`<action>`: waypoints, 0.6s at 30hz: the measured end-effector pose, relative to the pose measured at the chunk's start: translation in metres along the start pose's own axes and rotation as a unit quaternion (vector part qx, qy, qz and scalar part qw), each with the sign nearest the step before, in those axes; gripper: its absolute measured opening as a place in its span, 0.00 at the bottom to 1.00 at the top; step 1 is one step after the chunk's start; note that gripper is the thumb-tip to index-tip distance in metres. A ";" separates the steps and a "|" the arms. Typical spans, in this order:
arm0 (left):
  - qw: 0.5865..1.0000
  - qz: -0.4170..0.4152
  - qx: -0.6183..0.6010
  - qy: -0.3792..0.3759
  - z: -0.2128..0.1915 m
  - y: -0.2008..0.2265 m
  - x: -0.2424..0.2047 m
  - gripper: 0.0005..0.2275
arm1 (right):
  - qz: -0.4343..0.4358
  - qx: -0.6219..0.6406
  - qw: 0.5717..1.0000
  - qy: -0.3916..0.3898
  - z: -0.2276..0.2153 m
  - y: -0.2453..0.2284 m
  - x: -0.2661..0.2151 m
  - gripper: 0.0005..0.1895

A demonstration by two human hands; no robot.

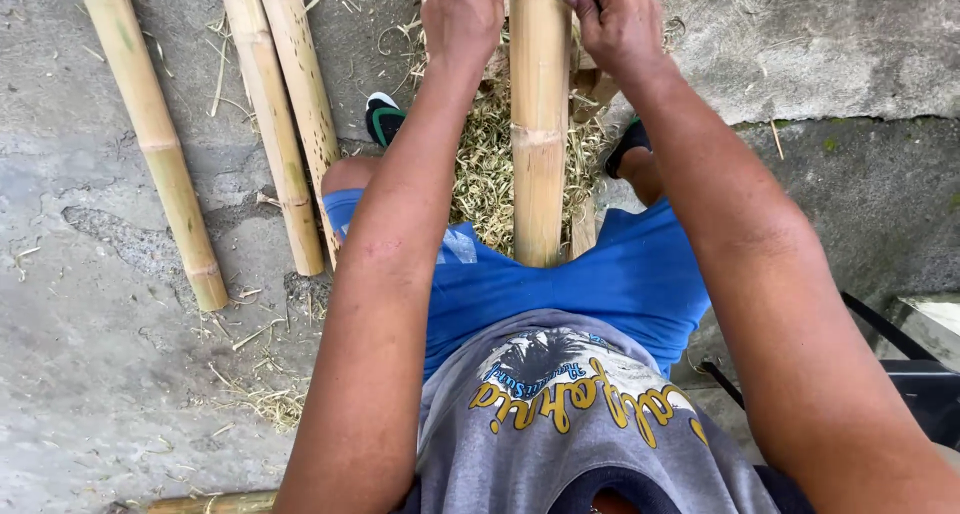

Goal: Shaving the outer layer of bamboo poles using a handheld blade.

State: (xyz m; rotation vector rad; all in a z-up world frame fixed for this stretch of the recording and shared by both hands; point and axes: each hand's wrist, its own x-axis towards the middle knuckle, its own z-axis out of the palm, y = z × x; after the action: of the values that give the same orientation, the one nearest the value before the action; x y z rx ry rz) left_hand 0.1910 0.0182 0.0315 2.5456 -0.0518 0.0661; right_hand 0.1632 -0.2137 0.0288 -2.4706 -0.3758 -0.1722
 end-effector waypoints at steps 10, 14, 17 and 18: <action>0.998 0.005 -0.001 -0.066 -0.015 0.008 -0.072 0.11 | 0.054 -0.005 0.996 -0.066 0.001 -0.025 -0.069 0.21; 0.996 0.004 0.014 -0.086 -0.022 0.013 -0.088 0.12 | 0.086 0.044 0.993 -0.073 -0.004 -0.036 -0.086 0.20; 0.989 -0.017 0.011 -0.147 -0.029 0.016 -0.112 0.10 | 0.081 0.046 0.993 -0.071 -0.013 -0.049 -0.109 0.19; 0.988 -0.013 0.016 -0.153 -0.035 0.018 -0.121 0.10 | 0.040 0.027 0.998 -0.047 -0.017 -0.054 -0.118 0.19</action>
State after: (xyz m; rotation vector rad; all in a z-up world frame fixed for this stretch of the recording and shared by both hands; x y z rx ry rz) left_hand 0.0679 0.0253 0.0630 2.5659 -0.1380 -0.3366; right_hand 0.0336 -0.2096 0.0478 -2.4409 -0.3153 -0.0123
